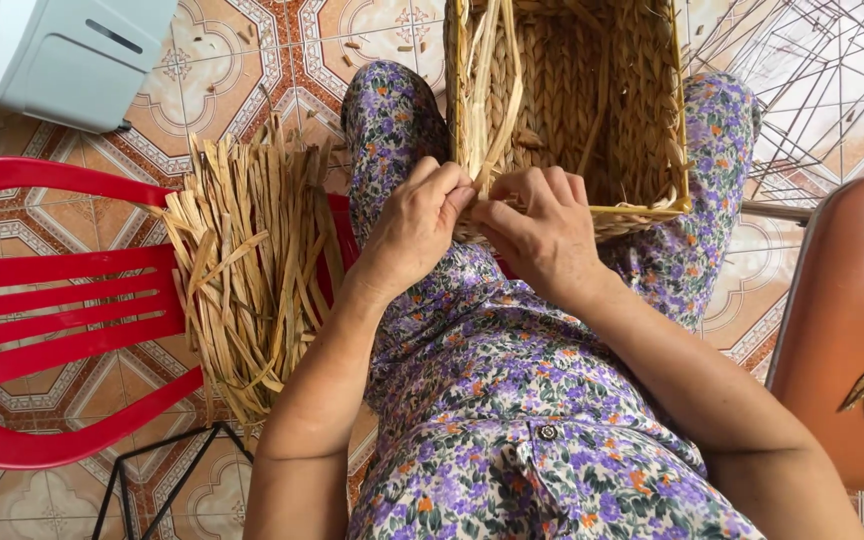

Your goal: The person trims dried plant stalks with shears, peels them into strips, and weaves them into the frame of a rectangular basket. They continue by splitting additional stalks into thinner pieces and threading them through the weave to build the basket's sides.

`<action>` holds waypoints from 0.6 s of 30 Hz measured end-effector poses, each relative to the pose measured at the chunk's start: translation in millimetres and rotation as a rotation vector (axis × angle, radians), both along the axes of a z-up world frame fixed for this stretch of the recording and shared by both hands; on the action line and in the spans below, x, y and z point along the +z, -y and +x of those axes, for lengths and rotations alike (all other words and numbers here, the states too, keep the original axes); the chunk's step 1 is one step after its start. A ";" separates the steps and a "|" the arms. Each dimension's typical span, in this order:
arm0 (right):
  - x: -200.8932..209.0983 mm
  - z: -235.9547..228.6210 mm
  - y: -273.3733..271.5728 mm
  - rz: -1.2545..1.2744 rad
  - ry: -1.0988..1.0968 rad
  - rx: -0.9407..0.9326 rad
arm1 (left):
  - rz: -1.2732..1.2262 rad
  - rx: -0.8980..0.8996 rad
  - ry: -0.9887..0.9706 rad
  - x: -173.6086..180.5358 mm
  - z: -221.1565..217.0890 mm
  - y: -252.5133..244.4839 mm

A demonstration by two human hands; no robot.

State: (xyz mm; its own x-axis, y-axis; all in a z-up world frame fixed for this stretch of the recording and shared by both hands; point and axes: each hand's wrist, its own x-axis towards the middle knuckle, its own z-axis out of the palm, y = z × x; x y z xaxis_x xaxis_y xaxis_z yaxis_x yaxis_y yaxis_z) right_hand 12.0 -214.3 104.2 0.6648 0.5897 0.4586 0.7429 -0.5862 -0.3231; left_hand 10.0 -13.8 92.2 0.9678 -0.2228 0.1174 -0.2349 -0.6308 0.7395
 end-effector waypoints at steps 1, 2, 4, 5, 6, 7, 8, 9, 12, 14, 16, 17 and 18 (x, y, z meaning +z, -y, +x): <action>-1.9 -0.8 -1.7 0.041 0.037 -0.031 | -0.034 0.007 0.018 -3.3 -1.0 -1.4; -0.9 -3.3 0.8 0.043 0.038 -0.030 | -0.032 0.008 0.020 -4.5 -3.3 -2.3; 1.4 -4.3 7.5 0.096 0.027 0.048 | -0.115 0.007 0.045 -7.8 -3.0 -2.3; 9.7 -12.6 16.3 0.092 0.026 0.050 | -0.118 0.009 0.045 -6.8 -3.8 -1.4; 17.7 -20.7 24.6 0.184 -0.177 0.266 | -0.110 0.034 0.023 -6.2 -4.4 -1.1; 25.6 -28.2 32.4 0.274 -0.383 0.482 | -0.102 0.060 0.000 -5.9 -5.0 -1.2; 43.8 -33.7 41.8 0.270 -0.386 0.485 | -0.106 0.064 -0.001 -5.2 -5.1 -0.4; 61.8 -40.3 51.2 0.295 -0.517 0.633 | -0.114 0.070 0.015 -4.6 -6.4 0.6; 93.4 -47.3 74.6 0.483 -0.902 1.139 | -0.114 0.089 0.026 -4.9 -9.0 3.2; 100.8 -44.7 73.6 0.645 -1.151 1.497 | -0.103 0.097 0.028 -3.9 -10.3 3.9; 102.8 -37.9 57.2 0.293 -0.440 0.379 | -0.139 0.084 0.006 -1.4 -9.7 3.6; 79.6 -34.2 44.3 0.291 -0.437 0.381 | -0.139 0.085 0.010 -3.5 -9.3 3.4; 56.4 -30.0 31.5 0.204 -0.377 0.280 | -0.129 0.082 0.007 -5.8 -8.6 3.3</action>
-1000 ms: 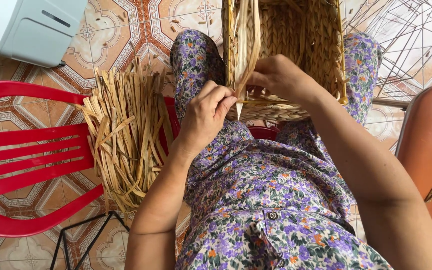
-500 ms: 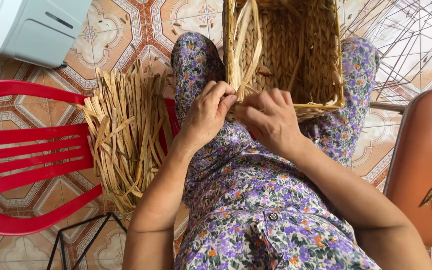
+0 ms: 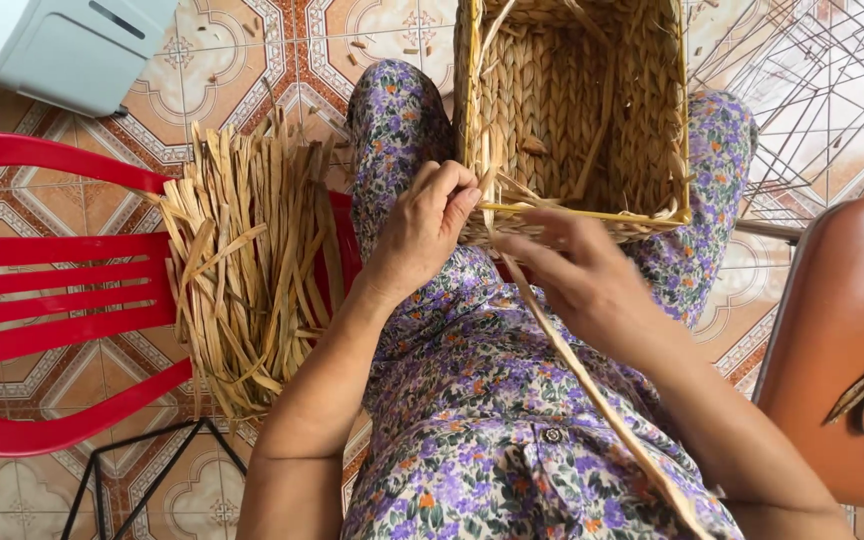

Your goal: The person trims dried plant stalks with shears, peels them into strips, and weaves them into the frame of a rectangular basket. They continue by splitting additional stalks into thinner pieces and threading them through the weave to build the basket's sides.

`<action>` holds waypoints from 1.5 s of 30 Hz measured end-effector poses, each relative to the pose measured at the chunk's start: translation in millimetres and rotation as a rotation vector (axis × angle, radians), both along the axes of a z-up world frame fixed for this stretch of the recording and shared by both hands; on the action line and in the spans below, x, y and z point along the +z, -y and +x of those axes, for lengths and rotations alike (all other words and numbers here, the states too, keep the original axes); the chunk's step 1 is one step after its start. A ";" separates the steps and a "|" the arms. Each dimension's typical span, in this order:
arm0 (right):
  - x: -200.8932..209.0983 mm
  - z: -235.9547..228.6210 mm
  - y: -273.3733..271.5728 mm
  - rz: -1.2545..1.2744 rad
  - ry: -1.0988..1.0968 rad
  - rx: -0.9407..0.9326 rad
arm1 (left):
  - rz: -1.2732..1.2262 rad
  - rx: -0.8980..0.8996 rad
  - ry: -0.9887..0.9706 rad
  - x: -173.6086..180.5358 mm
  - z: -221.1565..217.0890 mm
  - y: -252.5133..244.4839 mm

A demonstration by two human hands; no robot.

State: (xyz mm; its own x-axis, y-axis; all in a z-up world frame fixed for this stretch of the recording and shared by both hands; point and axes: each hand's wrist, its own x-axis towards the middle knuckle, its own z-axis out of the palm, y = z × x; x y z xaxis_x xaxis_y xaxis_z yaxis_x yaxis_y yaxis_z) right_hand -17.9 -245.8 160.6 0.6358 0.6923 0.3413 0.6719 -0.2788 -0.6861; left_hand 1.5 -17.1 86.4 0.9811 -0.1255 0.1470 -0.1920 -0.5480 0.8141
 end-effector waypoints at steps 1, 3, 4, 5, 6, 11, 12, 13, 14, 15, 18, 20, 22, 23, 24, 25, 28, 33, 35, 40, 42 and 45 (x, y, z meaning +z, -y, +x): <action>-23.5 4.0 -12.9 -0.097 0.061 -0.091 | 0.009 -0.004 -0.005 -2.8 0.5 -0.1; -38.7 -0.8 -16.3 0.006 0.063 -0.076 | -0.005 0.000 0.028 -5.2 -0.7 0.2; -46.6 -3.0 -18.3 0.108 0.062 -0.062 | -0.020 0.003 0.059 -6.4 -1.5 -0.1; -45.9 -10.0 -11.2 0.108 0.059 -0.062 | -0.020 0.003 0.055 -9.3 -2.1 1.1; -45.1 -17.0 -4.1 0.253 -0.191 0.091 | -0.062 0.010 0.076 -12.3 -2.6 2.4; 27.1 -38.0 15.6 0.314 -0.107 0.325 | -0.090 0.041 0.142 -3.8 -1.1 6.3; 45.6 -37.8 18.1 0.333 -0.158 0.333 | -0.088 0.032 0.120 -6.5 -1.9 5.9; 64.0 -37.8 20.2 0.354 -0.210 0.344 | -0.083 0.026 0.098 -8.7 -3.9 4.9; 72.8 -38.0 24.3 0.352 -0.212 0.349 | -0.084 0.031 0.098 -5.8 -5.8 2.1; 81.1 -39.2 28.5 0.400 -0.244 0.273 | -0.170 -0.020 0.042 -3.4 -7.1 -0.1; 74.3 -31.3 47.5 0.488 -0.248 0.181 | -0.165 -0.061 0.076 -1.0 -8.2 -3.1; 58.4 -27.1 58.8 0.532 -0.228 0.167 | -0.072 -0.047 0.158 -1.0 -11.8 -3.5; 43.7 -24.4 68.5 0.447 -0.130 -0.001 | -0.042 -0.011 0.189 0.4 -13.1 -0.8; 38.5 -23.7 71.7 0.444 -0.130 0.000 | -0.045 -0.010 0.189 1.0 -13.8 -0.4; 33.5 -23.0 74.7 0.400 -0.082 -0.084 | -0.060 -0.006 0.189 1.7 -14.4 -0.2; 28.2 -20.9 77.2 0.358 -0.031 -0.166 | -0.073 -0.002 0.192 2.8 -13.7 -0.7; 26.6 -8.8 60.4 -0.047 0.081 -0.226 | -0.050 -0.002 0.189 0.2 -12.6 -0.3; -31.4 -7.6 14.9 -0.128 0.211 -0.089 | -0.057 -0.013 0.189 1.0 -11.7 0.3; -35.5 -14.5 12.1 -0.060 0.169 -0.045 | -0.052 -0.015 0.222 -2.1 -13.1 0.4; -44.5 -13.3 28.1 0.284 -0.200 0.045 | 0.052 -0.034 0.202 -3.8 -13.3 5.4; -31.1 5.5 29.1 0.468 -0.379 0.038 | 0.080 -0.029 0.205 -6.2 -11.7 5.7; -10.5 48.5 33.5 0.675 -0.499 -0.095 | 0.045 -0.051 0.166 -7.4 -12.3 0.2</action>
